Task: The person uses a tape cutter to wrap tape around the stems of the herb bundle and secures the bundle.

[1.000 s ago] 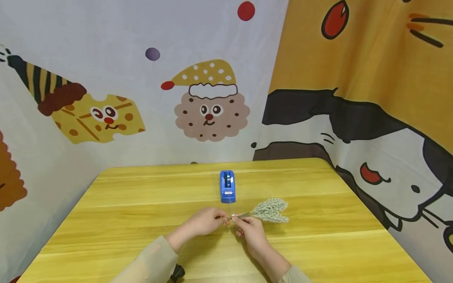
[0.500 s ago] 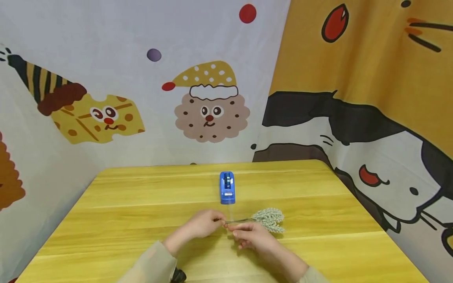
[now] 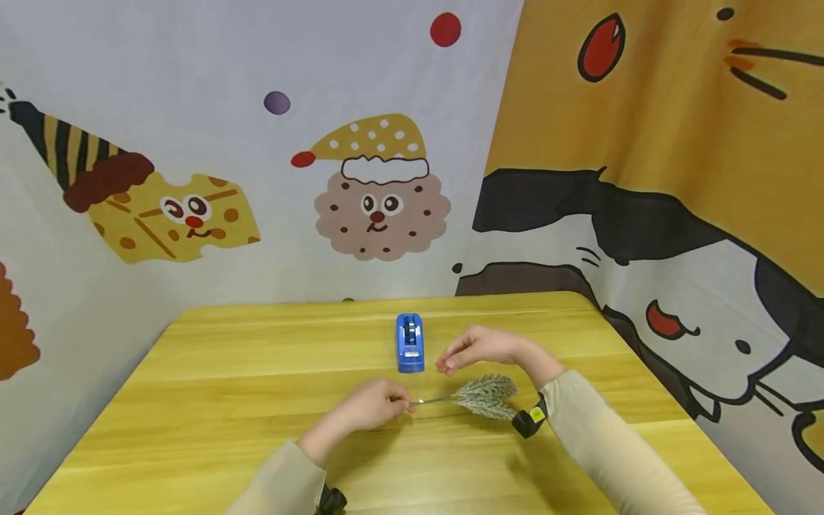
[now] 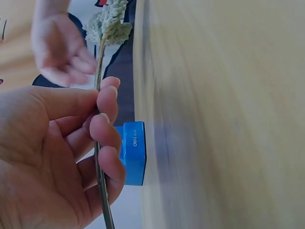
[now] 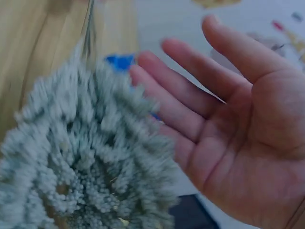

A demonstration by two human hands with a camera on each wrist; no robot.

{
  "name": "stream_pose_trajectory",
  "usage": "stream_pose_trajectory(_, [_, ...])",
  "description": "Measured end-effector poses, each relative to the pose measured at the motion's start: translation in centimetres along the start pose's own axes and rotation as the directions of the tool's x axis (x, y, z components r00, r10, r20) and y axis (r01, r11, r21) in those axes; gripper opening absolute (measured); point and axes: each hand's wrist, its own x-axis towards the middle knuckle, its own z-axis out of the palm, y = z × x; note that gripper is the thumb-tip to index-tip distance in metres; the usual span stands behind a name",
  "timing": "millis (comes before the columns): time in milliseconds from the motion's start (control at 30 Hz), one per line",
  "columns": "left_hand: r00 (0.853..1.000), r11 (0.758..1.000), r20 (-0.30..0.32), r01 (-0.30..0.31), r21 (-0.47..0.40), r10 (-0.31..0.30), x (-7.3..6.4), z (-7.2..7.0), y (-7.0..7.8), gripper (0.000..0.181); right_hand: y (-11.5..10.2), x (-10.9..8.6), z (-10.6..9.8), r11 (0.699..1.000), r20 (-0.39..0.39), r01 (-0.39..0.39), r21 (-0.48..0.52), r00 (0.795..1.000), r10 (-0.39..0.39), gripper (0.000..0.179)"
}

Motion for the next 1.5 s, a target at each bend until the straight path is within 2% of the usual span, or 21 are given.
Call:
stream_pose_trajectory(100, [1.0,1.0,0.0,-0.009,-0.004,0.009,0.1,0.1,-0.2,0.015,1.0,1.3,-0.2,0.995,0.125,-0.094,-0.025,0.988,0.096,0.027])
stream_pose_trajectory(200, [1.0,1.0,-0.001,-0.007,-0.011,0.007,0.1,0.1,-0.4,0.014,1.1,2.4,0.3,0.984,0.19,-0.152,-0.096,0.967,0.168,0.023])
stream_pose_trajectory(367, [1.0,1.0,0.005,0.001,-0.012,-0.001,0.2,-0.1,-0.8,0.014,-0.2,3.9,1.7,0.945,0.257,-0.111,-0.309,0.947,0.195,0.017])
stream_pose_trajectory(467, [1.0,1.0,0.013,0.007,-0.022,-0.006,0.3,-0.2,-0.9,0.013,-0.7,4.3,2.4,0.935,0.267,-0.104,-0.34,0.942,0.202,0.014])
stream_pose_trajectory(667, [0.999,0.998,0.027,0.027,-0.064,-0.025,0.5,-0.4,-1.0,0.013,-0.1,4.1,3.8,0.98,0.209,-0.143,-0.138,0.963,0.17,0.013])
stream_pose_trajectory(767, [0.999,0.996,0.036,0.033,-0.085,-0.03,0.5,-0.4,-1.1,0.013,0.0,3.9,4.3,0.987,0.167,-0.13,-0.098,0.975,0.145,0.013])
stream_pose_trajectory(900, [0.999,0.995,0.038,0.041,-0.091,-0.037,0.5,-0.5,-1.2,0.012,-0.1,3.7,5.0,0.988,0.09,-0.107,-0.112,0.989,0.117,0.011])
stream_pose_trajectory(1033, [0.998,0.994,0.043,0.057,-0.094,-0.053,0.4,-0.4,-1.1,0.011,0.1,3.4,5.4,0.983,0.03,-0.097,-0.154,0.994,0.103,0.012])
stream_pose_trajectory(1500, [0.997,0.991,0.013,0.076,-0.108,-0.075,0.4,-0.2,-0.9,0.008,-0.1,3.1,6.3,0.959,-0.103,-0.105,-0.264,0.992,0.08,0.013])
